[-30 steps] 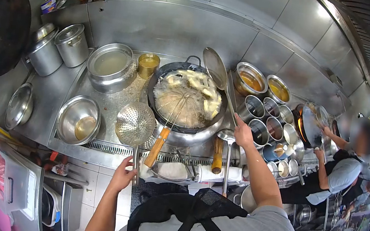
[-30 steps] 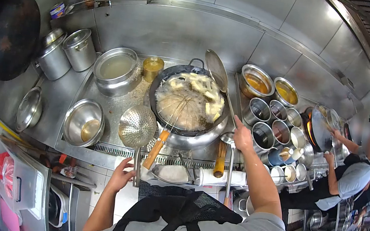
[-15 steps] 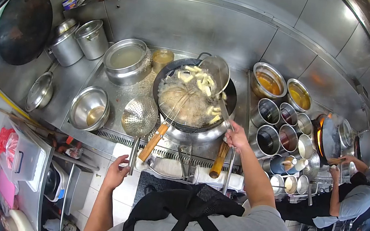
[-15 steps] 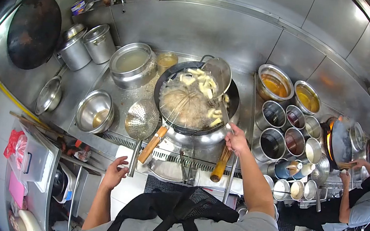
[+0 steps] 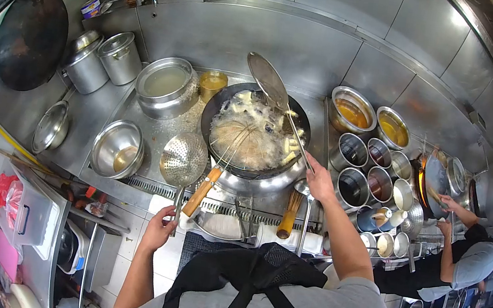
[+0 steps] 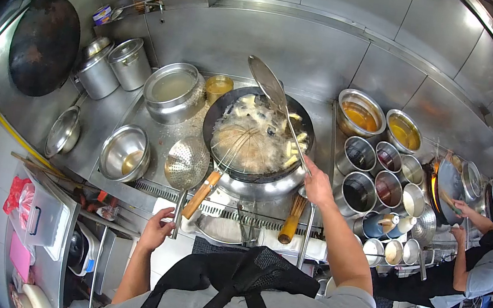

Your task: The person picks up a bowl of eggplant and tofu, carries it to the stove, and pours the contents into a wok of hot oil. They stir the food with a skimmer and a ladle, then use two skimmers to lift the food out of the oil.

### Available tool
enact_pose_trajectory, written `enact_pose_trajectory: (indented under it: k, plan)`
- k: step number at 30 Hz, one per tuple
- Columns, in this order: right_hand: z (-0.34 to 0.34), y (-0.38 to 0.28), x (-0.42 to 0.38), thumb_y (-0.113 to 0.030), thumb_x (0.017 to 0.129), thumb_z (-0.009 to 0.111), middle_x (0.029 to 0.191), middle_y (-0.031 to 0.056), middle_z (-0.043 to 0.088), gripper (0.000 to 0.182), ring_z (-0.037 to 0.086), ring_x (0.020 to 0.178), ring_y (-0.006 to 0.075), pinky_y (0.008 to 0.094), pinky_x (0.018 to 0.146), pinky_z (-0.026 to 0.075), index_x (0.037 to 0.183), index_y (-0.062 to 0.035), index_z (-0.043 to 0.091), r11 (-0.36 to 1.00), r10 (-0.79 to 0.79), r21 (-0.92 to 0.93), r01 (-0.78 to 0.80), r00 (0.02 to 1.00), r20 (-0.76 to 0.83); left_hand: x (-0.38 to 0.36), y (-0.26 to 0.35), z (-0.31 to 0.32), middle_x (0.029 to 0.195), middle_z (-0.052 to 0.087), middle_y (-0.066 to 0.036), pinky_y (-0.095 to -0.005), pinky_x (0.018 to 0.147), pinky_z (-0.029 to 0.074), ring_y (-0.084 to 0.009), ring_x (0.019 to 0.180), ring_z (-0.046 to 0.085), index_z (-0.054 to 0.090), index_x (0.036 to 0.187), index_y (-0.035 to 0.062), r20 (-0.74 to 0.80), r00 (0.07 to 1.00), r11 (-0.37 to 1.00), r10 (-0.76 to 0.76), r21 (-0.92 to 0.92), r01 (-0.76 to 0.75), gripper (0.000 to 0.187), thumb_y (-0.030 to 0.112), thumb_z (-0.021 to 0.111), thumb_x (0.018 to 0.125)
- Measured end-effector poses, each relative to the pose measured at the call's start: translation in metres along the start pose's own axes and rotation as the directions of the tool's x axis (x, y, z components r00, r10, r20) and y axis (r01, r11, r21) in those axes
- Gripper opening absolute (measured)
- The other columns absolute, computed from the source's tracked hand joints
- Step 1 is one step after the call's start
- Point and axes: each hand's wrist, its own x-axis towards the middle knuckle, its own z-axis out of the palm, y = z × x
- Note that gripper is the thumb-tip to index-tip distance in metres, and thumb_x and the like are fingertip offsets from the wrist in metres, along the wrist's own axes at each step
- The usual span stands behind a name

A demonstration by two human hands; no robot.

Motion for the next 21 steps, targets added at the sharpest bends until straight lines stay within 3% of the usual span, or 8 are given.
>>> enact_pose_trajectory:
  k: [1,5,9,13,15,17,21]
  plan:
    - [0.0,-0.007,-0.003,-0.004,0.094,0.05,0.134,0.0259,0.056,0.058,0.052,0.123,0.0444,0.0461,0.105,0.044,0.149,-0.0172,0.042,0.998,-0.065,-0.001,0.065,0.998,-0.022,0.003,-0.001,-0.001,0.122,0.061,-0.011,-0.0251,0.066,0.054,-0.0126,0.083,0.064,0.051,0.14,0.0078,0.012,1.0,1.0,0.012,-0.001,-0.012,0.05,0.0,0.063,0.092]
    - [0.012,-0.017,-0.009,-0.006,0.094,0.05,0.136,0.0237,0.055,0.058,0.053,0.123,0.0447,0.0461,0.105,0.045,0.15,-0.0163,0.041,0.998,-0.062,-0.003,0.062,0.997,0.05,0.015,-0.004,-0.002,0.118,0.063,-0.011,-0.029,0.068,0.053,-0.0129,0.078,0.061,0.051,0.141,0.0067,0.003,1.0,1.0,0.028,0.01,-0.028,0.051,0.001,0.064,0.092]
    - [0.03,-0.006,-0.008,-0.004,0.093,0.05,0.135,0.023,0.056,0.061,0.055,0.119,0.0452,0.0491,0.103,0.046,0.151,-0.0202,0.039,0.99,-0.09,-0.099,0.104,0.987,0.133,0.026,-0.009,0.003,0.122,0.063,-0.012,-0.0314,0.078,0.053,-0.016,0.09,0.062,0.053,0.139,0.0061,0.05,0.998,0.999,0.048,0.005,-0.048,0.05,0.003,0.066,0.091]
    - [0.014,-0.042,-0.013,-0.005,0.092,0.051,0.134,0.0238,0.056,0.063,0.057,0.116,0.0456,0.0509,0.1,0.047,0.151,-0.0219,0.039,0.974,0.083,-0.221,-0.058,0.991,0.104,0.032,-0.016,0.006,0.125,0.062,-0.013,-0.0329,0.086,0.052,-0.0194,0.1,0.062,0.054,0.137,0.0062,0.041,0.988,0.988,0.152,-0.003,-0.152,0.048,0.004,0.067,0.09]
    - [0.009,-0.052,-0.015,-0.005,0.092,0.051,0.134,0.0236,0.057,0.063,0.057,0.116,0.0455,0.0511,0.099,0.047,0.151,-0.0223,0.039,0.961,0.146,-0.249,-0.119,0.985,0.091,0.036,-0.02,0.006,0.126,0.062,-0.014,-0.0343,0.088,0.052,-0.0209,0.101,0.063,0.055,0.136,0.0054,0.035,0.99,0.991,0.133,0.022,-0.134,0.048,0.004,0.067,0.09]
    - [0.008,-0.054,-0.016,-0.006,0.092,0.051,0.131,0.0244,0.058,0.063,0.058,0.113,0.046,0.0517,0.097,0.048,0.152,-0.0238,0.039,0.984,-0.085,-0.155,0.089,0.996,0.031,0.044,-0.028,0.008,0.128,0.061,-0.015,-0.0349,0.09,0.052,-0.0219,0.104,0.063,0.053,0.138,0.0042,0.0,0.993,0.992,0.122,0.011,-0.122,0.05,0.005,0.067,0.09]
    - [0.024,-0.07,-0.013,-0.003,0.092,0.048,0.131,0.0231,0.059,0.062,0.058,0.115,0.0462,0.0493,0.098,0.048,0.152,-0.0182,0.037,0.999,0.016,-0.054,-0.008,0.986,0.167,0.067,-0.034,0.017,0.128,0.061,-0.017,-0.0355,0.091,0.052,-0.0238,0.107,0.064,0.051,0.139,0.0035,0.029,0.997,0.998,0.065,-0.024,-0.065,0.052,0.008,0.068,0.09]
